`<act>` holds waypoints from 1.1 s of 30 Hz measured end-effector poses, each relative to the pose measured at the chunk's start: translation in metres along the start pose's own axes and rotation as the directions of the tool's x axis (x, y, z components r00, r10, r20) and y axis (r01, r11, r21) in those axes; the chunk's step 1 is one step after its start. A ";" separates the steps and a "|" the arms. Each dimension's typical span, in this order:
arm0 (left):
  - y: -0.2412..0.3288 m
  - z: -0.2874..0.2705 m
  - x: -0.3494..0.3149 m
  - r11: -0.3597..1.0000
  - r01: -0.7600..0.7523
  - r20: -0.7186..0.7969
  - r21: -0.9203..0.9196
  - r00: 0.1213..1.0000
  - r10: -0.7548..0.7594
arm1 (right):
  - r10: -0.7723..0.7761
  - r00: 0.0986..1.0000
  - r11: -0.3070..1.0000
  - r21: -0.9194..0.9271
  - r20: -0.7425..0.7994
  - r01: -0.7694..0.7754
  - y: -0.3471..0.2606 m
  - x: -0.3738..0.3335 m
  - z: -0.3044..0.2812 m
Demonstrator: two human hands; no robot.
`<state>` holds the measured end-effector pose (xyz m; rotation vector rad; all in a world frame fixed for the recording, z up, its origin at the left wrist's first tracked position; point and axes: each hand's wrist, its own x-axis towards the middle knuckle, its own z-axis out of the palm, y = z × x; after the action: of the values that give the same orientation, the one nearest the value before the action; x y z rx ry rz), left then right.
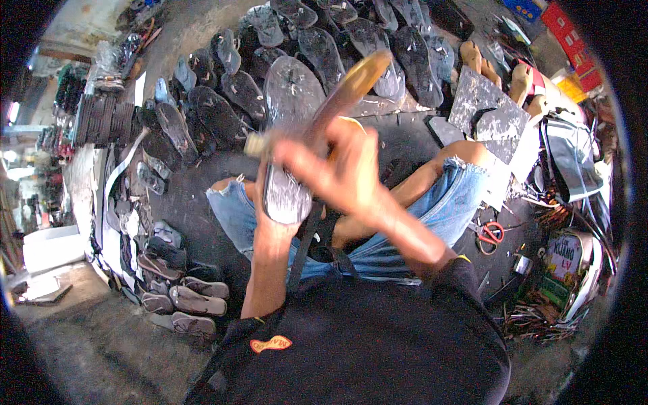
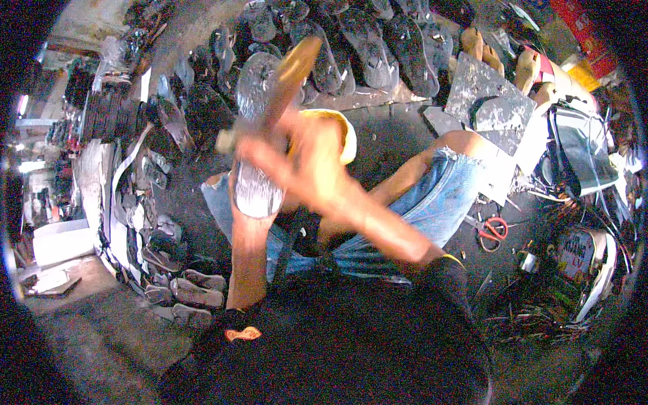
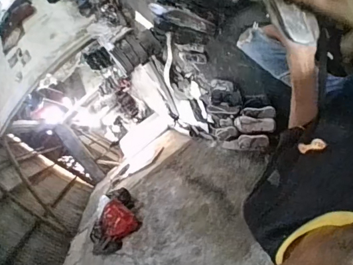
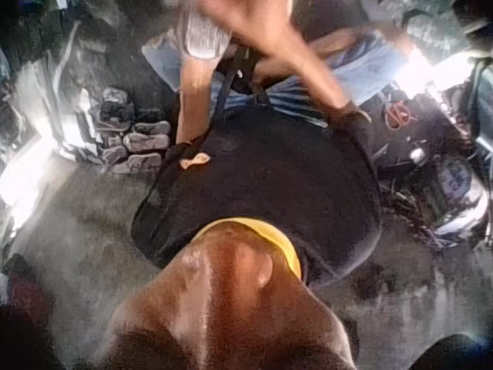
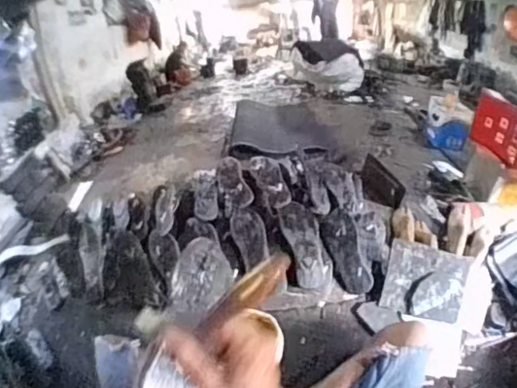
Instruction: The person sits on the floor and repeatedly picks up black slippers, applies a brown substance to the soles using a brush, and places them back in a pile. The task involves handling multiple slippers one at a time.
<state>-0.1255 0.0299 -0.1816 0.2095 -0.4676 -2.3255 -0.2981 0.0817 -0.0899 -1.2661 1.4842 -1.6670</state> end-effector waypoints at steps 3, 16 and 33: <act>0.014 0.007 0.019 0.954 -0.046 -0.156 0.296 0.983 0.096 | -0.356 0.926 0.933 -0.014 0.124 0.360 -0.008 -0.055 0.012; 0.010 0.008 0.019 0.980 -0.153 -0.070 0.124 0.984 0.163 | -0.294 0.954 0.910 -0.289 0.053 0.297 0.008 -0.048 -0.008; -0.002 0.028 0.012 0.962 0.086 -0.248 0.257 0.969 -0.020 | -0.168 0.986 0.962 -0.218 -0.010 0.162 0.013 -0.008 -0.023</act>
<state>-0.1430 0.0308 -0.1567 0.6366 -0.6560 -2.2436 -0.3182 0.0958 -0.1034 -1.5257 1.6533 -1.6675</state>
